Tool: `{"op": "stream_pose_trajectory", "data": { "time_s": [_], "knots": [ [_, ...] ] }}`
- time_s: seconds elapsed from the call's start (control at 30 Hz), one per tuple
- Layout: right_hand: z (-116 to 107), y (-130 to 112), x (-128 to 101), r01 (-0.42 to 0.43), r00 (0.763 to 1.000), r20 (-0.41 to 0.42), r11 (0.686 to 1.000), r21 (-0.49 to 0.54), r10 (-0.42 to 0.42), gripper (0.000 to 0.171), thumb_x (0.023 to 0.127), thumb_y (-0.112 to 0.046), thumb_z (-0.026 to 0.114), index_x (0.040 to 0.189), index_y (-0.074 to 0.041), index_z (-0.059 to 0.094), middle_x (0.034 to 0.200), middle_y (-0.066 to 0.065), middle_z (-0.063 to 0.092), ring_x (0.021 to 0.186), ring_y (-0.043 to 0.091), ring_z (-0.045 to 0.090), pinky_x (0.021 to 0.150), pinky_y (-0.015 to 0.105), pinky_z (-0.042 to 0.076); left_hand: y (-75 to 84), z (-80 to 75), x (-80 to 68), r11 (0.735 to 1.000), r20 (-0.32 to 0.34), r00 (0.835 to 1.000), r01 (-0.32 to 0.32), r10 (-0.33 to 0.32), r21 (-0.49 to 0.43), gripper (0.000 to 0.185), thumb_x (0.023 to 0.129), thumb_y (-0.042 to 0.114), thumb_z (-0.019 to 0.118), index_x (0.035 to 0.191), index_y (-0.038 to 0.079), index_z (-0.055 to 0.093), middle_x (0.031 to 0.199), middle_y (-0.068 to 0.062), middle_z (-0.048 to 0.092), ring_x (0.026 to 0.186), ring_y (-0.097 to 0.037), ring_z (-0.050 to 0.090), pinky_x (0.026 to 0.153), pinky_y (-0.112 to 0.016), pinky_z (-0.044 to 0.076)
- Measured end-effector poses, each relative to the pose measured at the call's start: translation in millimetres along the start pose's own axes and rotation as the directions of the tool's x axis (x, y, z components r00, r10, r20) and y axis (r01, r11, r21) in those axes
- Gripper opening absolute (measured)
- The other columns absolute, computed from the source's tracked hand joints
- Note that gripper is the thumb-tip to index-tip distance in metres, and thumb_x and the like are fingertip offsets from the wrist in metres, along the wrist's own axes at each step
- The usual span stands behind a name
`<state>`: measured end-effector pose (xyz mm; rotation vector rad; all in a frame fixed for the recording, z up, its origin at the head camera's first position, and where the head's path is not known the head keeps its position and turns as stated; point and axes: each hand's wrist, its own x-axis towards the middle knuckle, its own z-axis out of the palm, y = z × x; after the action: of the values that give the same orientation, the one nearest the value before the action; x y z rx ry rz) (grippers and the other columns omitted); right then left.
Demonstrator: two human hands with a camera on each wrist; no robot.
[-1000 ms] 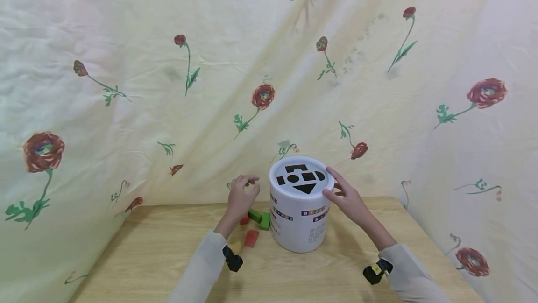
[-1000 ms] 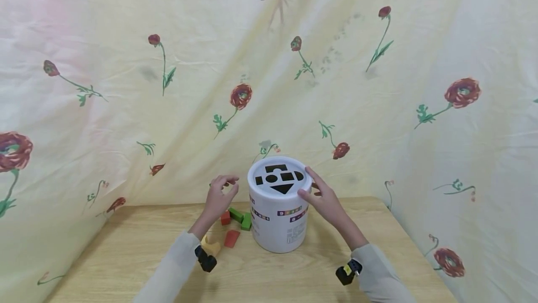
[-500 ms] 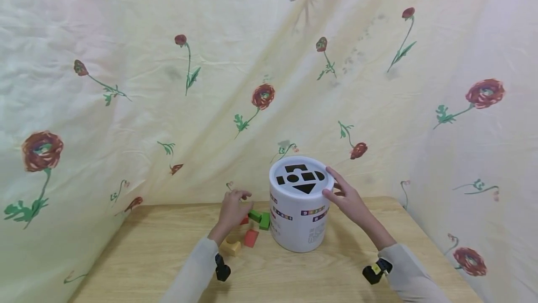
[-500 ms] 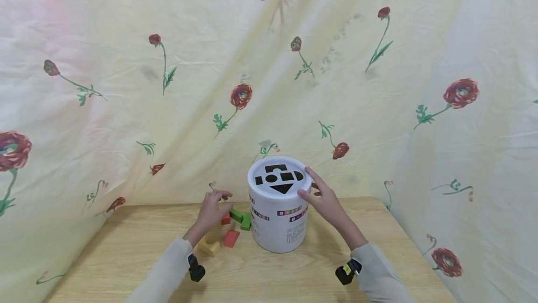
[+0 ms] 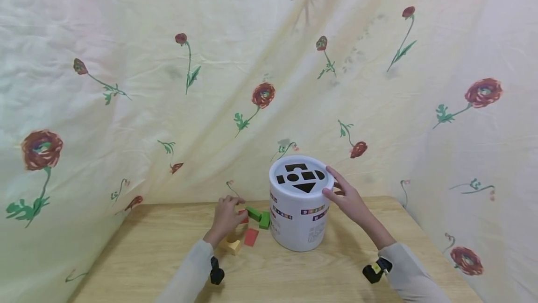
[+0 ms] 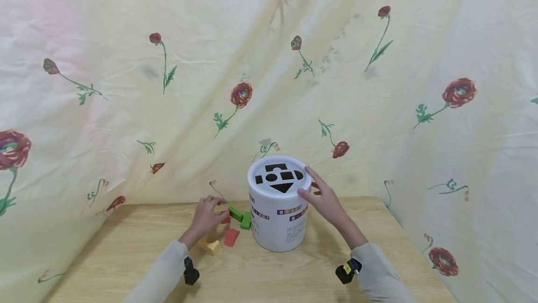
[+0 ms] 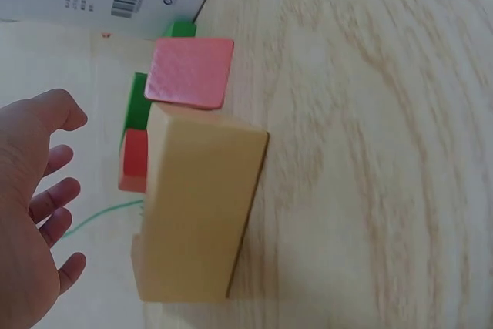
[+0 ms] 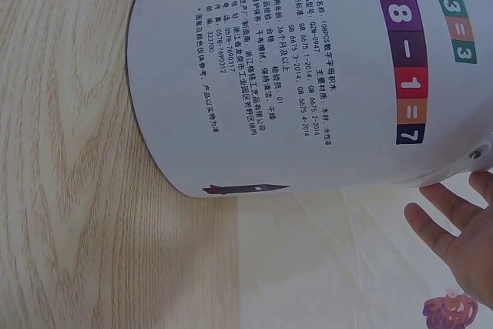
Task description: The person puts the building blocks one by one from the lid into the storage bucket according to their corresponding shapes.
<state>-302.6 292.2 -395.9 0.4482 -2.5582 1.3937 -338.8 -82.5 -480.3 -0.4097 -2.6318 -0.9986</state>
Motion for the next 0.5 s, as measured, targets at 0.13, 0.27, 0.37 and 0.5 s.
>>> {"op": "stream_pose_trajectory", "data": {
  "time_s": [0.13, 0.27, 0.37, 0.5],
  "knots": [
    [-0.2, 2.0, 0.9, 0.003, 1.0, 0.001, 1.0, -0.005, -0.003, 0.072, 0.103, -0.036, 0.059, 0.164, -0.026, 0.021, 0.166, 0.016, 0.031, 0.137, 0.048, 0.048, 0.101, 0.061, 0.049, -5.1, 0.1, -2.3, 1.0, 0.016, 1.0, 0.019, -0.019, 0.019, 0.033, 0.086, 0.021, 0.079, 0.116, 0.008, 0.071, 0.117, -0.015, 0.064, 0.102, -0.027, 0.048, 0.085, -0.044, 0.039],
    [-1.3, 3.5, 1.7, 0.004, 1.0, 0.01, 1.0, -0.013, -0.004, 0.072, 0.103, -0.037, 0.059, 0.164, -0.026, 0.021, 0.165, 0.017, 0.031, 0.136, 0.048, 0.048, 0.1, 0.061, 0.05, -9.2, 0.5, -3.1, 0.999, 0.043, 0.998, 0.036, -0.038, 0.036, 0.035, 0.086, 0.022, 0.08, 0.117, 0.007, 0.07, 0.119, -0.016, 0.062, 0.105, -0.029, 0.047, 0.088, -0.049, 0.038],
    [-2.4, 3.8, 2.4, 0.004, 1.0, 0.016, 1.0, -0.012, -0.004, 0.072, 0.103, -0.037, 0.059, 0.164, -0.026, 0.021, 0.165, 0.017, 0.032, 0.136, 0.048, 0.049, 0.1, 0.061, 0.05, -10.7, 0.8, -3.1, 0.998, 0.06, 0.997, 0.046, -0.049, 0.04, 0.038, 0.086, 0.023, 0.081, 0.118, 0.007, 0.07, 0.12, -0.017, 0.062, 0.107, -0.03, 0.047, 0.09, -0.053, 0.038],
    [-3.0, 5.0, 3.6, 0.01, 1.0, 0.016, 1.0, -0.014, -0.01, 0.072, 0.103, -0.037, 0.059, 0.163, -0.027, 0.022, 0.165, 0.017, 0.033, 0.135, 0.047, 0.049, 0.099, 0.06, 0.05, -12.2, 1.4, -2.9, 0.998, 0.072, 0.996, 0.049, -0.053, 0.049, 0.04, 0.085, 0.026, 0.083, 0.118, 0.007, 0.07, 0.12, -0.016, 0.061, 0.108, -0.031, 0.047, 0.092, -0.055, 0.038]
  ]
}}
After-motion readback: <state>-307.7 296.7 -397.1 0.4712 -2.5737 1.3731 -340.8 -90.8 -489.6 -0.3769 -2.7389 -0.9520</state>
